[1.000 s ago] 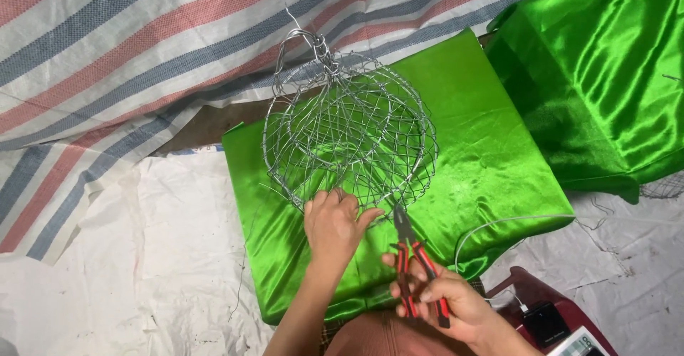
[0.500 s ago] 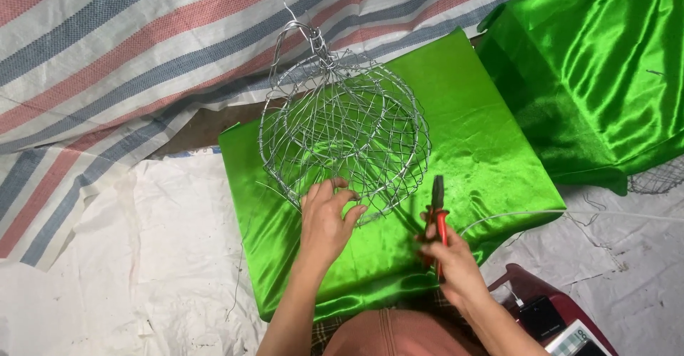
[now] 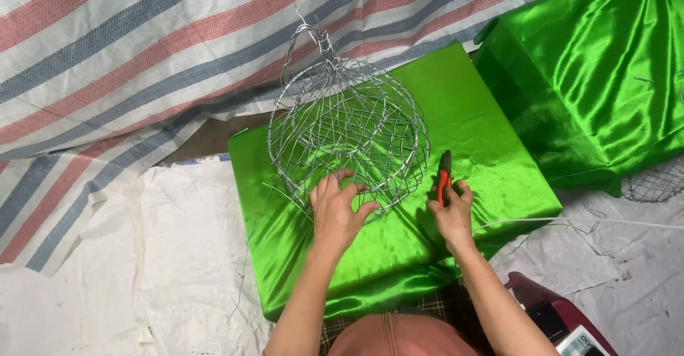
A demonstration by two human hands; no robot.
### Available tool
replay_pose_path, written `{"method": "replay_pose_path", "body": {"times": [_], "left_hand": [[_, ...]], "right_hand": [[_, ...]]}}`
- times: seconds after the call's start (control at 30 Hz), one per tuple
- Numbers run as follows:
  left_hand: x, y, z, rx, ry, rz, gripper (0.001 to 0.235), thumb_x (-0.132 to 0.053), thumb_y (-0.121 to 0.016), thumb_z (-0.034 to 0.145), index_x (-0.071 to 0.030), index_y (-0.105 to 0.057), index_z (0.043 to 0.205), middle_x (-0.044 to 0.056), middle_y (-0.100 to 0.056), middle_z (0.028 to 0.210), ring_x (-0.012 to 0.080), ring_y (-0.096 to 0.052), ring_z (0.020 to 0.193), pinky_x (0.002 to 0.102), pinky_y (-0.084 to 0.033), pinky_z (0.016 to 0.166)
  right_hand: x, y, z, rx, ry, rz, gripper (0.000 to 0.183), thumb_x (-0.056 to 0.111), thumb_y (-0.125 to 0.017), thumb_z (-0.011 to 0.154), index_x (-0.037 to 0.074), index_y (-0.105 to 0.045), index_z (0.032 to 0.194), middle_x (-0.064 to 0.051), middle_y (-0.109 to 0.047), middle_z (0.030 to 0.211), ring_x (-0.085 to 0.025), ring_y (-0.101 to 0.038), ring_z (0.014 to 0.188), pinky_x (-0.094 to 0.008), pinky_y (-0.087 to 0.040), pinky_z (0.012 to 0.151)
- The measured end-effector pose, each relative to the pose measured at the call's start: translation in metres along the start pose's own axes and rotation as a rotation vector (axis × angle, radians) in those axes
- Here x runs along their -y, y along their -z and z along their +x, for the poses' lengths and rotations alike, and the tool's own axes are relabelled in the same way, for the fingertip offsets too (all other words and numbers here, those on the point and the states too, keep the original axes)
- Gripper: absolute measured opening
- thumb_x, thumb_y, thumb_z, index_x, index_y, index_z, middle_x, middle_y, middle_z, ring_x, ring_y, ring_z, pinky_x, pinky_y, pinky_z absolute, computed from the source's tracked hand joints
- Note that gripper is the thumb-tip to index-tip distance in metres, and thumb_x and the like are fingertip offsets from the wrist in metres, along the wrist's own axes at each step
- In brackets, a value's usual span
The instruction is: Using pliers to connect and trim wires on a wire mesh structure
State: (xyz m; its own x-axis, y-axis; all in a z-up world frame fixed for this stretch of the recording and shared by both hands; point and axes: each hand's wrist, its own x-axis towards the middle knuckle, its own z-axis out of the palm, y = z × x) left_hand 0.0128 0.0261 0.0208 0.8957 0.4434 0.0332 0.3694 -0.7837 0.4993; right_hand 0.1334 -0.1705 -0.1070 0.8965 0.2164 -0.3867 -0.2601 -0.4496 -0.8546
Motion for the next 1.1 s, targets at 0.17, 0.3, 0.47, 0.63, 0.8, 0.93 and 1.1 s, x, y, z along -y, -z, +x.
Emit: {"method": "replay_pose_path", "body": {"times": [0.17, 0.3, 0.47, 0.63, 0.8, 0.93, 1.1], "left_hand": [[0.004, -0.011, 0.000, -0.059, 0.001, -0.001, 0.031, -0.043, -0.079, 0.082, -0.015, -0.075, 0.095, 0.012, -0.060, 0.128, 0.0288, -0.051, 0.126, 0.047, -0.035, 0.105], [0.003, -0.012, -0.001, -0.076, 0.016, 0.009, 0.029, -0.043, -0.080, 0.082, -0.016, -0.075, 0.091, 0.010, -0.061, 0.127, 0.0270, -0.052, 0.125, 0.045, -0.035, 0.104], [0.000, -0.007, -0.001, -0.061, 0.012, -0.002, 0.027, -0.039, -0.081, 0.081, -0.016, -0.075, 0.095, 0.010, -0.061, 0.127, 0.0268, -0.052, 0.125, 0.046, -0.035, 0.105], [0.005, -0.010, 0.002, -0.049, 0.018, -0.061, 0.032, -0.048, -0.069, 0.090, -0.018, -0.077, 0.098, 0.010, -0.064, 0.125, 0.0305, -0.057, 0.121, 0.048, -0.036, 0.103], [0.004, -0.021, 0.010, -0.063, 0.197, -0.103, 0.052, -0.061, -0.050, 0.099, -0.020, -0.075, 0.078, 0.006, -0.069, 0.118, 0.0249, -0.061, 0.113, 0.043, -0.035, 0.101], [0.007, -0.032, 0.012, -0.104, 0.180, -0.040, 0.050, -0.061, -0.054, 0.097, -0.021, -0.074, 0.075, 0.002, -0.071, 0.113, 0.0246, -0.062, 0.106, 0.043, -0.036, 0.099], [-0.002, -0.032, 0.015, -0.137, 0.259, -0.021, 0.052, -0.061, -0.055, 0.096, -0.022, -0.073, 0.066, 0.002, -0.073, 0.107, 0.0246, -0.060, 0.100, 0.042, -0.035, 0.099]], "right_hand": [[-0.012, -0.006, 0.011, 0.028, -0.009, -0.031, 0.056, 0.013, -0.078, 0.081, -0.009, -0.064, 0.130, -0.031, -0.026, 0.158, -0.051, -0.045, 0.137, -0.049, -0.044, 0.112], [-0.024, -0.007, 0.013, 0.077, -0.047, -0.243, 0.060, 0.032, -0.077, 0.083, 0.007, -0.067, 0.136, -0.015, -0.027, 0.163, -0.047, -0.036, 0.136, -0.051, -0.042, 0.110], [0.010, 0.002, -0.046, 0.050, 0.145, -0.220, 0.044, 0.027, -0.067, 0.094, 0.018, -0.064, 0.138, -0.017, -0.029, 0.159, -0.052, -0.028, 0.141, -0.063, -0.035, 0.111], [0.023, -0.010, -0.079, 0.169, 0.389, -0.004, 0.024, 0.019, -0.061, 0.099, 0.013, -0.077, 0.116, -0.010, -0.072, 0.122, -0.029, -0.067, 0.118, -0.043, -0.053, 0.102], [0.067, -0.021, -0.087, 0.387, 0.283, -0.056, 0.044, 0.022, -0.048, 0.107, 0.003, -0.054, 0.146, -0.013, -0.077, 0.073, -0.014, -0.054, 0.047, -0.031, -0.050, 0.054], [0.077, -0.028, -0.079, 0.506, 0.277, -0.052, 0.046, 0.026, -0.050, 0.106, 0.001, -0.053, 0.145, -0.013, -0.079, 0.071, -0.021, -0.061, 0.052, -0.036, -0.048, 0.059], [0.064, -0.042, -0.074, 0.405, 0.375, -0.102, 0.028, 0.026, -0.055, 0.105, 0.005, -0.067, 0.119, -0.011, -0.077, 0.064, -0.027, -0.076, 0.063, -0.037, -0.056, 0.064]]}}
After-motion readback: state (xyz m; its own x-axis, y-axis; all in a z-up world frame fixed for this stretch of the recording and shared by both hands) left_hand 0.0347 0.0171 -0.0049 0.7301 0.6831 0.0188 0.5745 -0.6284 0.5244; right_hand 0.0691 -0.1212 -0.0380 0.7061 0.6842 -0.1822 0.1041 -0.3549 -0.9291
